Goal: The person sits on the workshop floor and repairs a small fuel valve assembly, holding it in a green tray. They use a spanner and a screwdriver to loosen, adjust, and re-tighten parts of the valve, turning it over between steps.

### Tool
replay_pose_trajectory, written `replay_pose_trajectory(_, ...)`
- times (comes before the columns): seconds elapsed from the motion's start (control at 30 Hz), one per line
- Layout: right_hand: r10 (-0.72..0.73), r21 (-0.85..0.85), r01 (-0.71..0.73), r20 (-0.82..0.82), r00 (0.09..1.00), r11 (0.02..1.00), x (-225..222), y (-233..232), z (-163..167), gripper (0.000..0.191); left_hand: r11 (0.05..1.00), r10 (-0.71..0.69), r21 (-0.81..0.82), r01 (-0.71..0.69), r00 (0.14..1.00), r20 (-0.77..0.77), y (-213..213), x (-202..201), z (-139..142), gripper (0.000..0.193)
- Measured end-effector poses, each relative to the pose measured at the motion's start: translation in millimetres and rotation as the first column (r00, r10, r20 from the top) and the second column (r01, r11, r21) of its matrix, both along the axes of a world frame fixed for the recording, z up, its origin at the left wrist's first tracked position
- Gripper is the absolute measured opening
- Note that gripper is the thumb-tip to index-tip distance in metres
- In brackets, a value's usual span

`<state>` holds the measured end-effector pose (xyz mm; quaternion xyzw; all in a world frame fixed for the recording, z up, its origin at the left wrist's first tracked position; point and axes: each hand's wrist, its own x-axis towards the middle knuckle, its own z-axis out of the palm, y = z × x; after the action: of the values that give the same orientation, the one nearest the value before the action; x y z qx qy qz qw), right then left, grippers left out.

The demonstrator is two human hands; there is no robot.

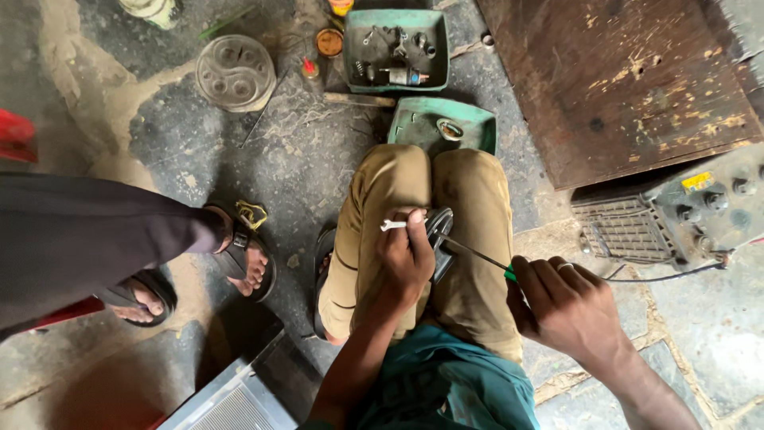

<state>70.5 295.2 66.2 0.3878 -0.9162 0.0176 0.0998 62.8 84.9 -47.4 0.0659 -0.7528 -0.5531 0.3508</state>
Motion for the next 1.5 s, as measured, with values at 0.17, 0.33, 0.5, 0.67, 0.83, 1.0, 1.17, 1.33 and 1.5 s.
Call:
replay_pose_trajectory(0.17,0.148,0.006,-0.148,-0.046,0.988,0.989,-2.0,8.2,4.1,0.032,1.0,-0.008,0.021,0.008,1.0,-0.007,0.5,-0.5,-4.0,0.022)
replay_pose_trajectory(0.33,-0.025,-0.059,0.028,0.057,0.998,0.998,-3.9,6.0,-6.3,0.032,1.0,-0.027,0.005,0.027,0.999,0.036,-0.2,5.1,-3.1,0.021)
replay_pose_trajectory(0.5,-0.03,0.015,0.029,0.082,0.996,0.999,-4.8,8.0,-13.6,0.023,0.999,-0.04,0.034,0.04,0.999,0.02,6.0,9.7,0.7,0.017)
replay_pose_trajectory(0.67,0.008,-0.128,-0.004,0.025,1.0,0.992,-0.6,11.8,-14.0,0.016,1.0,0.022,-0.005,-0.022,0.999,-0.028,8.9,4.2,4.7,0.013)
replay_pose_trajectory(0.83,0.059,-0.197,-0.084,-0.128,0.99,0.977,-2.1,22.5,-14.6,0.019,1.0,0.02,-0.004,-0.021,0.989,-0.15,7.7,-16.1,23.3,0.01)
replay_pose_trajectory(1.0,-0.002,-0.22,-0.04,-0.19,0.982,0.975,-16.2,21.3,-12.4,0.025,0.999,0.026,-0.025,-0.032,0.977,-0.214,6.4,-47.4,46.7,0.008)
replay_pose_trajectory(1.17,-0.2,-0.257,0.207,0.052,0.978,0.944,-45.1,5.8,9.6,0.023,0.997,0.049,-0.043,-0.061,0.969,-0.242,-0.7,-86.3,57.4,0.009)
replay_pose_trajectory(1.33,-0.061,-0.275,0.046,-0.046,0.997,0.96,-97.2,-2.0,36.4,0.017,0.996,0.086,0.017,-0.085,0.95,-0.3,-6.8,-144.7,55.4,0.011)
replay_pose_trajectory(1.5,-0.032,-0.352,0.057,0.077,0.997,0.934,-158.4,-9.2,31.1,0.018,0.995,0.086,-0.012,-0.097,0.93,-0.358,-16.4,-192.5,50.5,0.013)
